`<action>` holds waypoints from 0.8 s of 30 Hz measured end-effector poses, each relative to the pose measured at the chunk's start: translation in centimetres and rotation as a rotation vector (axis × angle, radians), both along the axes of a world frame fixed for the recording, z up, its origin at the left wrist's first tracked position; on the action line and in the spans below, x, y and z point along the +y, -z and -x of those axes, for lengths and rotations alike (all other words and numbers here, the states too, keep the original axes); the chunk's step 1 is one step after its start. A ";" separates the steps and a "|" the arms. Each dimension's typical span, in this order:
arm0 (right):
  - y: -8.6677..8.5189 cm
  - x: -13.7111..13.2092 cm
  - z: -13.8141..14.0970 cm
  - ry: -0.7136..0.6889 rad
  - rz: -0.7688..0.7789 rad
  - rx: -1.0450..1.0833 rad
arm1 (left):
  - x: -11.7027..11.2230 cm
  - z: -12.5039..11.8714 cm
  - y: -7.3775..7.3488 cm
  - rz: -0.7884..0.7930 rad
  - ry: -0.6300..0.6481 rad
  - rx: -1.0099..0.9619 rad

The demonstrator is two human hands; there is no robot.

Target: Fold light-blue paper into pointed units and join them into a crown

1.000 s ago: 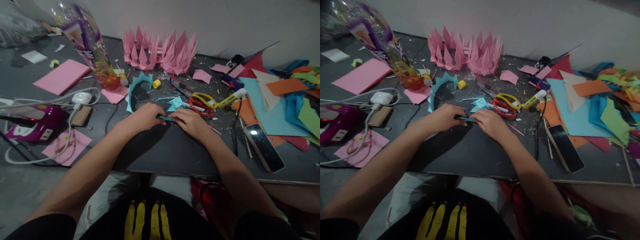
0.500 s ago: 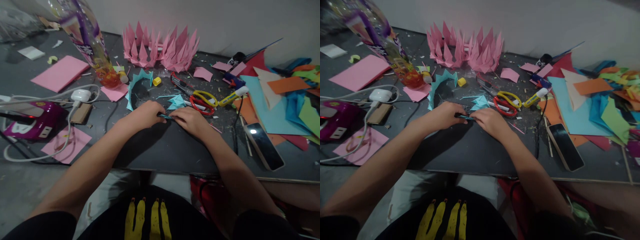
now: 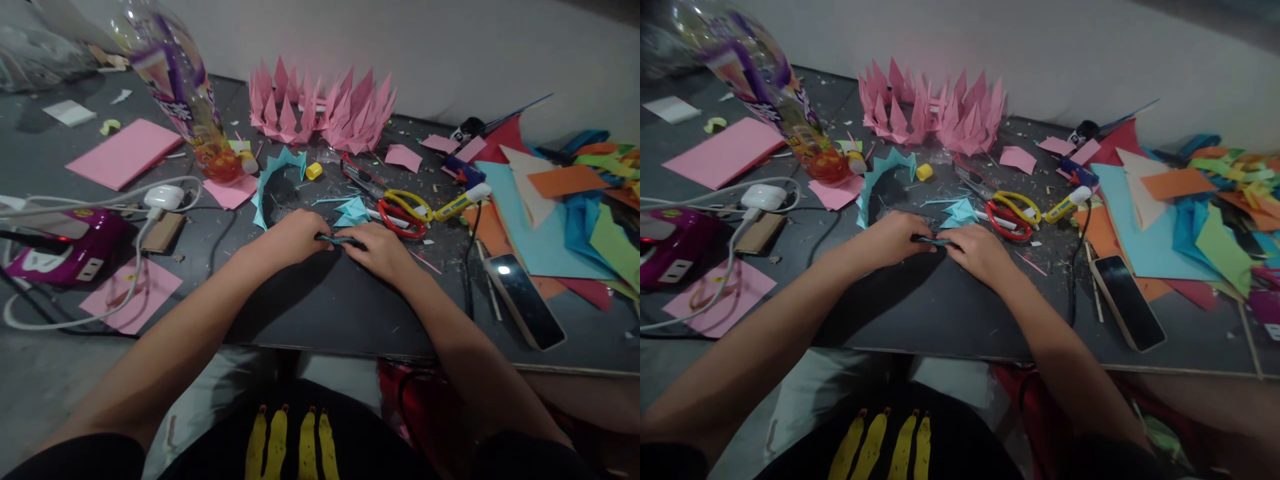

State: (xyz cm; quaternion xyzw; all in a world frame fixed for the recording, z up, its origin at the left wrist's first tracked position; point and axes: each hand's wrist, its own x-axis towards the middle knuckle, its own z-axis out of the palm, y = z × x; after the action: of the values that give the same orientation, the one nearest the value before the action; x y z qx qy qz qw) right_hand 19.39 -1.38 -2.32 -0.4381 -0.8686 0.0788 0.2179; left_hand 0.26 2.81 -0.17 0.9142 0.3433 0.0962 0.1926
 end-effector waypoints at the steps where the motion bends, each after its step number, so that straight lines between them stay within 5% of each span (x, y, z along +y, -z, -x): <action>1: 0.0 0.0 0.1 0.005 0.001 0.006 | 0.0 0.0 0.1 -0.005 0.001 -0.010; 16: 0.3 -0.2 0.3 0.062 0.071 0.138 | -1.1 -0.5 0.3 -0.137 -0.009 0.085; 24: 0.3 0.0 -0.3 0.070 0.115 0.198 | -1.0 -0.4 0.1 -0.042 -0.007 -0.039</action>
State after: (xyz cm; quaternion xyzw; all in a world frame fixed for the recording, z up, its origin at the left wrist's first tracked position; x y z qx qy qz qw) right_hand 19.66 -1.42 -2.59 -0.4701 -0.8209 0.1637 0.2799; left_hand 0.70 1.77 -0.23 0.9148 0.3406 0.1220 0.1797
